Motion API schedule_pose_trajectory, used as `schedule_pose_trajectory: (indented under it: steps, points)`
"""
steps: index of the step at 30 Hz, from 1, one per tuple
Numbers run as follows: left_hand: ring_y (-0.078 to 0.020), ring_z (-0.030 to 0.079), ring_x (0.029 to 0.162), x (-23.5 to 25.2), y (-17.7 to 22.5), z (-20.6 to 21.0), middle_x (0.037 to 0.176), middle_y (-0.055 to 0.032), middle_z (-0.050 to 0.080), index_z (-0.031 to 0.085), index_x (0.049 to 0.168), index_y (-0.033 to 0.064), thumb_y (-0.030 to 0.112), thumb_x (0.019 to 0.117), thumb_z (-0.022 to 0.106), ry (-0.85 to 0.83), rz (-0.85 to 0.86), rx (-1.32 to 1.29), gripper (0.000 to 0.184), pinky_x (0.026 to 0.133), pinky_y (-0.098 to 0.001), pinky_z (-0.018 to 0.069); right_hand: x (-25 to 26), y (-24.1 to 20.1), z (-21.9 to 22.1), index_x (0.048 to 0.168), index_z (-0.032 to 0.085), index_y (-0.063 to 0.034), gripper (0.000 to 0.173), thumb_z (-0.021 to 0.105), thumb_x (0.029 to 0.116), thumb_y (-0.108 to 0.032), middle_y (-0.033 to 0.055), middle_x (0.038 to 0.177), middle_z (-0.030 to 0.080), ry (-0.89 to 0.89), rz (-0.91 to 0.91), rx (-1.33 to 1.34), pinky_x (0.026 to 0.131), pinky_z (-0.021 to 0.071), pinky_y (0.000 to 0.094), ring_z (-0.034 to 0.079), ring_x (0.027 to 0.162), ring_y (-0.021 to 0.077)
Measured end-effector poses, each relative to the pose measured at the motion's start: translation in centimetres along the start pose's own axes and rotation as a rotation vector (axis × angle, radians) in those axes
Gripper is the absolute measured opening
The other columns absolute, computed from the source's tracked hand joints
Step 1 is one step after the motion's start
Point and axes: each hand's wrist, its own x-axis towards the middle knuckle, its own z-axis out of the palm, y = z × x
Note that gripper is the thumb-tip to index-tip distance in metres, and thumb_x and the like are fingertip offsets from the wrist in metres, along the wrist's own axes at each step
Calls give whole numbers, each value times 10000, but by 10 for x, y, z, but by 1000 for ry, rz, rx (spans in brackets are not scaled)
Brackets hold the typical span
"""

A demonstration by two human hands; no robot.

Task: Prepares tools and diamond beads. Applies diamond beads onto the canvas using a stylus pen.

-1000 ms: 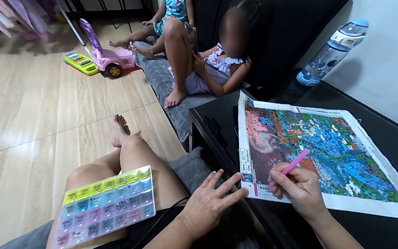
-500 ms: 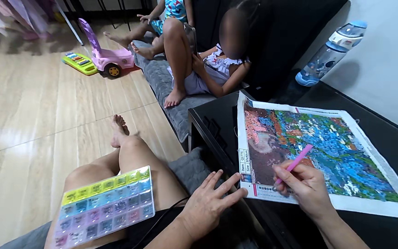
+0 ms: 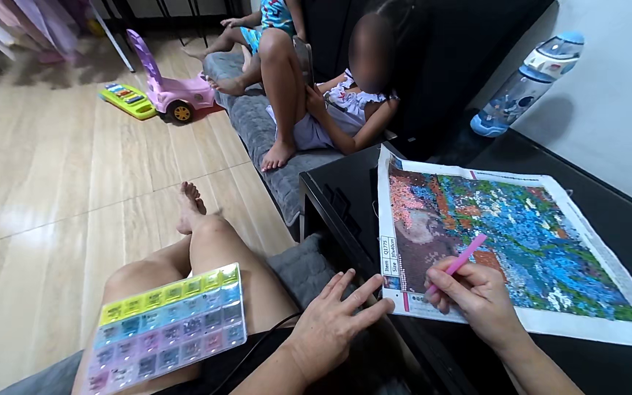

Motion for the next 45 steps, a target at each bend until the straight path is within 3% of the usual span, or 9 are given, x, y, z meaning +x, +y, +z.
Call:
schedule_pose_trajectory:
  steps: [5,9,12,18,21,25,36,41,45]
  points:
    - [-432,581,1301,5,8,-5,1433,-154,603,672,1314,214,-84,743,623,-4,2,20,646,1061,-543,490,1,0,-3,832,704,-209,165,614,969,-227,-71,677,695,76,37,112,492,562,181,643,522,31]
    - [-362,584,1315,17,20,-5,1377,-181,630,673,1277,227,8,874,557,96,46,94,472,1121,-478,443,3,-5,-3,837,711,-200,218,569,995,-152,-57,714,713,161,50,211,496,571,189,648,530,38]
    - [-312,576,1322,28,30,-5,1350,-144,655,679,1237,199,105,930,474,155,70,173,381,1155,-432,379,4,-8,-2,832,703,-198,260,529,1002,-107,-57,718,721,225,52,258,493,571,188,654,533,33]
    - [-279,576,1313,37,43,-2,1328,-93,676,719,1223,200,206,975,436,105,115,240,376,1176,-415,331,4,-8,-2,846,701,-187,247,534,1008,-104,-58,731,720,257,37,270,500,575,189,657,543,34]
    - [-268,553,1356,48,49,7,1394,-62,646,699,1300,230,383,1026,436,12,119,264,410,1180,-439,340,4,-6,-1,853,706,-184,225,555,1004,-113,-56,729,718,260,16,266,508,579,192,657,546,36]
    - [-268,525,1395,53,43,17,1444,-37,617,712,1287,245,512,1019,428,-35,111,294,473,1183,-463,350,5,-4,-3,856,709,-185,210,569,997,-116,-68,733,708,272,-8,240,506,572,182,649,552,22]
    - [-277,473,1433,26,25,8,1471,-41,593,657,1362,254,609,1042,302,23,78,359,595,1207,-465,285,5,-5,0,840,701,-185,213,562,983,-109,-69,721,705,279,22,229,506,577,192,652,548,32]
    - [-278,446,1448,14,15,3,1481,-48,579,627,1386,288,591,1042,335,48,39,365,543,1209,-450,272,2,-4,5,855,698,-199,190,579,980,-118,-80,726,707,251,-8,221,503,578,189,654,547,26]
    - [-378,475,1421,15,18,1,1474,-111,582,655,1370,298,442,1063,385,33,-89,134,433,1180,-561,318,0,-3,11,849,707,-217,171,605,980,-175,-92,743,701,210,-33,192,527,580,183,654,569,17]
